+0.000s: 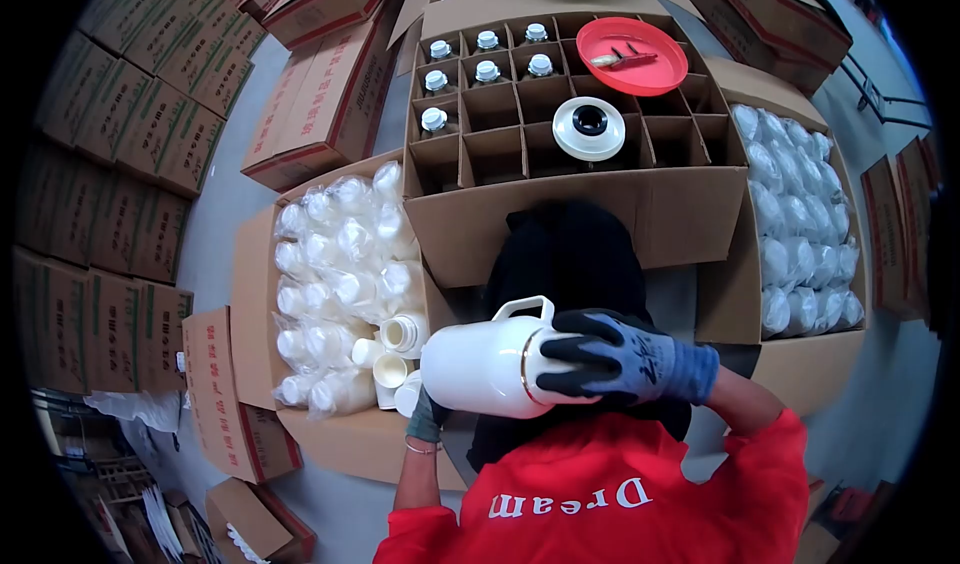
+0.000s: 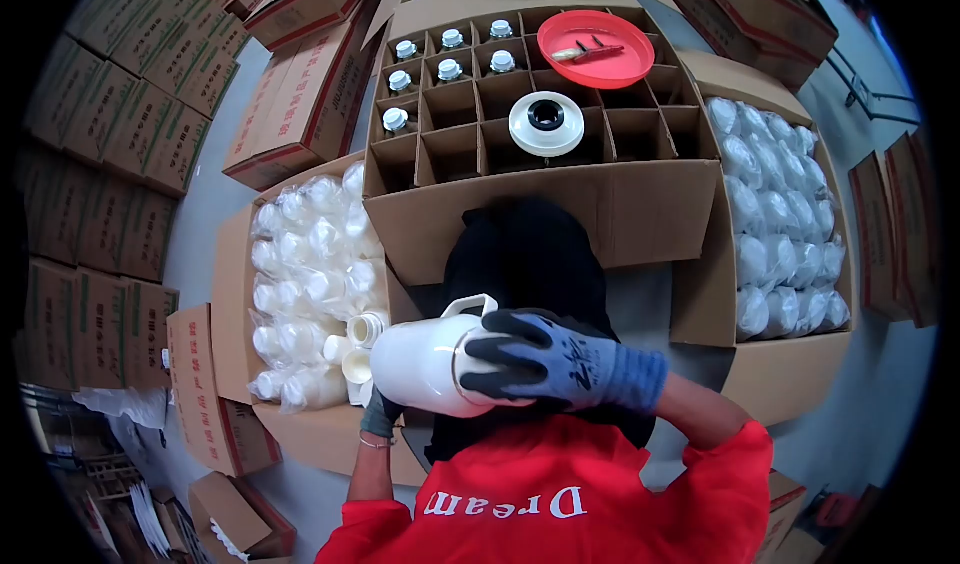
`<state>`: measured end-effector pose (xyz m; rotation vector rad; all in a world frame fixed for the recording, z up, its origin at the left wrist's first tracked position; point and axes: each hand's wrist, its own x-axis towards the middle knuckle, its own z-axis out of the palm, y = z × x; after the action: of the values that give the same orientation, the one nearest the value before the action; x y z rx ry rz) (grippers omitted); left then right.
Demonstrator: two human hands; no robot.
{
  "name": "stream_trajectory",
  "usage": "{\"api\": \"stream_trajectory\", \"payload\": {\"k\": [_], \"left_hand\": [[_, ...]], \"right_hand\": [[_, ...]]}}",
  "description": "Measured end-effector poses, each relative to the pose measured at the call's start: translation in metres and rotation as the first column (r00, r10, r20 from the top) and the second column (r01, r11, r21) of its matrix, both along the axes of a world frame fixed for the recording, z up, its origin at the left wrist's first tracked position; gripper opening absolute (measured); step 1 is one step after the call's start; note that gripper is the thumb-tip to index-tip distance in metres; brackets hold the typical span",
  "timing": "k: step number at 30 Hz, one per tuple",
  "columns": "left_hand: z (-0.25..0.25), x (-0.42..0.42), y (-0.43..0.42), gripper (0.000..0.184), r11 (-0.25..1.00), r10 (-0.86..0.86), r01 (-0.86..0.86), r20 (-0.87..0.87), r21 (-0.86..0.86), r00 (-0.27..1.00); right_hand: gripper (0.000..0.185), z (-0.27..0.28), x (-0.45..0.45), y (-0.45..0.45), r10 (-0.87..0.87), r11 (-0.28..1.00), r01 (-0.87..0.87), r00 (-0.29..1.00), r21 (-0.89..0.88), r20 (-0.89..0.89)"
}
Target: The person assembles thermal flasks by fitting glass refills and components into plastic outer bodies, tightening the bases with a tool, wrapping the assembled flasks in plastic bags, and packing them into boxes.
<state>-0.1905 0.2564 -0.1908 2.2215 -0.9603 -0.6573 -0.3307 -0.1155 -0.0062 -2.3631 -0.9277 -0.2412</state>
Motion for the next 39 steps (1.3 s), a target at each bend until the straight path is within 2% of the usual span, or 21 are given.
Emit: {"api": "stream_trajectory", "payload": {"k": [1,3,4,5,7,9,11,13,14,15,17,20,23,27,30,33,36,39], "left_hand": [[-0.002,-0.007,0.001,0.066,1.0,0.017,-0.017,0.0,-0.011,1.0],[-0.004,-0.019,0.004,0.066,0.998,0.052,-0.052,-0.003,-0.027,0.999],[-0.004,-0.023,0.006,0.066,0.997,0.066,-0.066,-0.008,-0.032,0.998],[-0.004,-0.026,0.008,0.066,0.997,0.075,-0.076,-0.011,-0.032,0.997],[-0.006,-0.028,0.011,0.066,0.996,0.085,-0.085,-0.015,-0.031,0.996],[-0.007,-0.026,0.011,0.067,0.996,0.084,-0.085,-0.018,-0.031,0.996],[-0.008,-0.025,0.012,0.067,0.995,0.088,-0.089,-0.019,-0.035,0.996],[-0.009,-0.026,0.014,0.067,0.995,0.094,-0.094,-0.024,-0.034,0.995],[-0.009,-0.026,0.015,0.067,0.995,0.096,-0.096,-0.024,-0.034,0.995],[-0.009,-0.026,0.016,0.067,0.995,0.097,-0.098,-0.025,-0.035,0.995],[-0.01,-0.025,0.017,0.067,0.995,0.096,-0.096,-0.017,-0.032,0.995],[-0.012,-0.028,0.01,0.067,0.996,0.085,-0.086,-0.019,-0.034,0.996],[-0.017,-0.032,-0.002,0.067,0.995,0.086,-0.088,-0.035,-0.038,0.996],[-0.017,-0.033,-0.002,0.067,0.995,0.09,-0.092,-0.04,-0.039,0.995],[-0.016,-0.026,0.003,0.067,0.995,0.094,-0.095,-0.035,-0.034,0.995],[-0.013,-0.019,0.004,0.067,0.996,0.087,-0.087,-0.029,-0.027,0.996],[-0.012,-0.013,0.002,0.067,0.996,0.081,-0.082,-0.026,-0.027,0.996],[-0.011,-0.011,0.004,0.067,0.996,0.082,-0.082,-0.028,-0.025,0.996]], "right_hand": [[0.073,0.003,-0.008,-0.003,-0.012,1.0,0.012,1.0,-0.006,-0.006],[0.075,-0.001,-0.027,-0.001,-0.168,0.934,0.181,0.983,0.306,-0.069],[0.078,-0.011,-0.033,-0.001,-0.25,0.848,0.277,0.961,0.452,-0.12],[0.074,-0.017,-0.038,-0.001,-0.293,0.84,0.301,0.952,0.452,-0.09],[0.066,-0.03,-0.05,0.011,-0.3,0.736,0.394,0.919,0.551,-0.256],[0.067,-0.05,-0.064,-0.004,-0.008,0.568,0.492,0.805,0.66,-0.593],[0.08,-0.051,-0.058,-0.017,-0.056,0.773,0.341,0.877,0.535,-0.477],[0.089,-0.024,-0.042,0.015,-0.202,0.732,0.454,0.857,0.508,-0.474],[0.098,-0.031,-0.028,0.024,-0.149,0.742,0.365,0.907,0.563,-0.393],[0.101,-0.047,-0.015,0.036,-0.223,0.735,0.345,0.936,0.583,-0.273],[0.097,-0.038,0.015,0.035,-0.27,0.689,0.397,0.917,0.606,-0.294],[0.092,0.009,0.036,0.039,-0.365,0.623,0.49,0.871,0.609,-0.328],[0.087,0.024,0.045,0.044,-0.507,0.678,0.549,0.831,0.489,-0.229],[0.08,0.01,0.058,0.041,-0.364,0.634,0.421,0.903,0.649,-0.23],[0.076,0.007,0.065,0.039,-0.189,0.659,0.292,0.956,0.693,-0.223],[0.074,0.009,0.069,0.039,-0.243,0.599,0.385,0.923,0.702,-0.298],[0.071,0.006,0.072,0.047,-0.362,0.527,0.443,0.889,0.726,-0.28],[0.068,0.004,0.074,0.056,-0.402,0.476,0.465,0.87,0.747,-0.285]]}}
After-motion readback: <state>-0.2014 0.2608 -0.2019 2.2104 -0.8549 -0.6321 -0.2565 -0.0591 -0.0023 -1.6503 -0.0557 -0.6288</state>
